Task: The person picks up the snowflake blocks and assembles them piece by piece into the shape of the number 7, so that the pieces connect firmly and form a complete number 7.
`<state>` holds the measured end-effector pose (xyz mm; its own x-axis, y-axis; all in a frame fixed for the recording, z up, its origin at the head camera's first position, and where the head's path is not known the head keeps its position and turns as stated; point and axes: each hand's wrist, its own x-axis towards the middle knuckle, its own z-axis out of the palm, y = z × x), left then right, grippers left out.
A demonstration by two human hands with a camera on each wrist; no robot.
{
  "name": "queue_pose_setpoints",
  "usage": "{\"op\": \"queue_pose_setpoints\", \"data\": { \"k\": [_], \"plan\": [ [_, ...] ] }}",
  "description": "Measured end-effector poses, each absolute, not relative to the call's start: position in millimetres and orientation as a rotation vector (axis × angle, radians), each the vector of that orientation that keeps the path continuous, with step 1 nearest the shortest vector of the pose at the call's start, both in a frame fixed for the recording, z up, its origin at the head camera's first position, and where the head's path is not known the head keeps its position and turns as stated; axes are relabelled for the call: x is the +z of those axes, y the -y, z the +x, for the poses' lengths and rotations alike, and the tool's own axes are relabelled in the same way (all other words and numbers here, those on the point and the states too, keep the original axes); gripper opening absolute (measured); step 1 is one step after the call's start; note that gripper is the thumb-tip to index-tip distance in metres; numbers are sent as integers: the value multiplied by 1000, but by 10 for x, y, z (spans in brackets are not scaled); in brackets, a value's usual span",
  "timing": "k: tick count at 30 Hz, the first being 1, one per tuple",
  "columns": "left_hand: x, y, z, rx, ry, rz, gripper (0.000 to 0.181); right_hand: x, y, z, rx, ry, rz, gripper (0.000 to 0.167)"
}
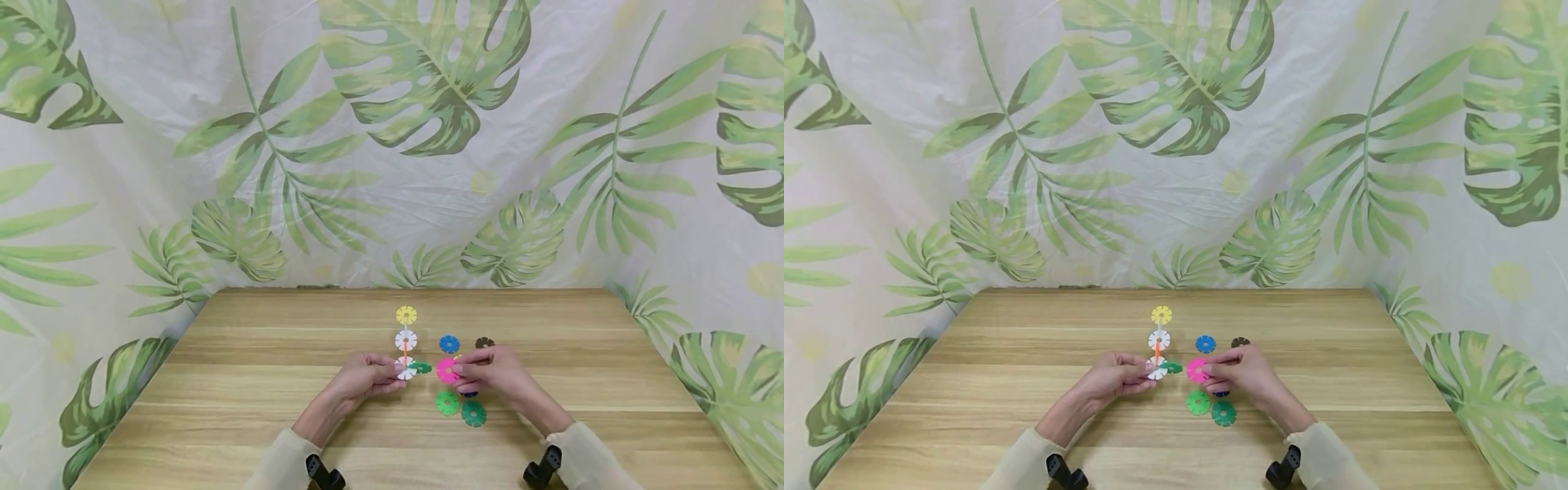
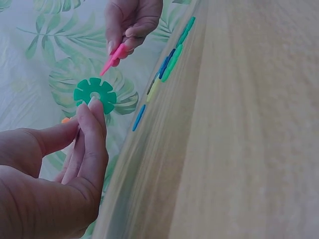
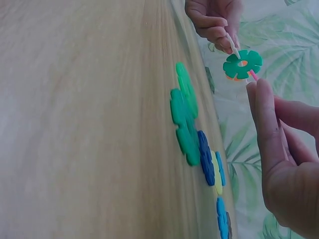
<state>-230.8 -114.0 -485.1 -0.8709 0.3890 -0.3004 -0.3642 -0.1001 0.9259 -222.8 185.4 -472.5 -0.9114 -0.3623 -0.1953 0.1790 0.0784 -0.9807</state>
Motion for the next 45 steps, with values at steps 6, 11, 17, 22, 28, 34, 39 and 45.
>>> {"op": "queue_pose_setpoints", "data": {
  "k": [6,11,17,22,28,34,39,45],
  "plan": [
    [-4860,1101,-2281,2012,-1716,31,19,-4730,-1794,-2213,-1901,-1958,-178,35],
    [-4843,1059,-2245,1996,-1757,54,23,-4740,-1759,-2209,-1911,-1936,-174,35],
    [-4838,1037,-2236,2006,-1777,43,19,-4752,-1738,-2220,-1942,-1923,-151,35],
    [-4827,1029,-2222,2012,-1781,19,14,-4760,-1712,-2225,-1927,-1949,-122,34],
    [-4800,1027,-2214,2023,-1772,2,16,-4742,-1681,-2243,-1926,-1965,-143,30],
    [-4812,1013,-2218,2014,-1785,0,14,-4713,-1661,-2265,-1911,-1985,-130,25],
    [-4844,968,-2224,2018,-1798,12,11,-4724,-1653,-2291,-1905,-1974,-114,24],
    [-4889,900,-2185,2015,-1757,-12,9,-4713,-1654,-2301,-1913,-1960,-99,22]
  ]
}}
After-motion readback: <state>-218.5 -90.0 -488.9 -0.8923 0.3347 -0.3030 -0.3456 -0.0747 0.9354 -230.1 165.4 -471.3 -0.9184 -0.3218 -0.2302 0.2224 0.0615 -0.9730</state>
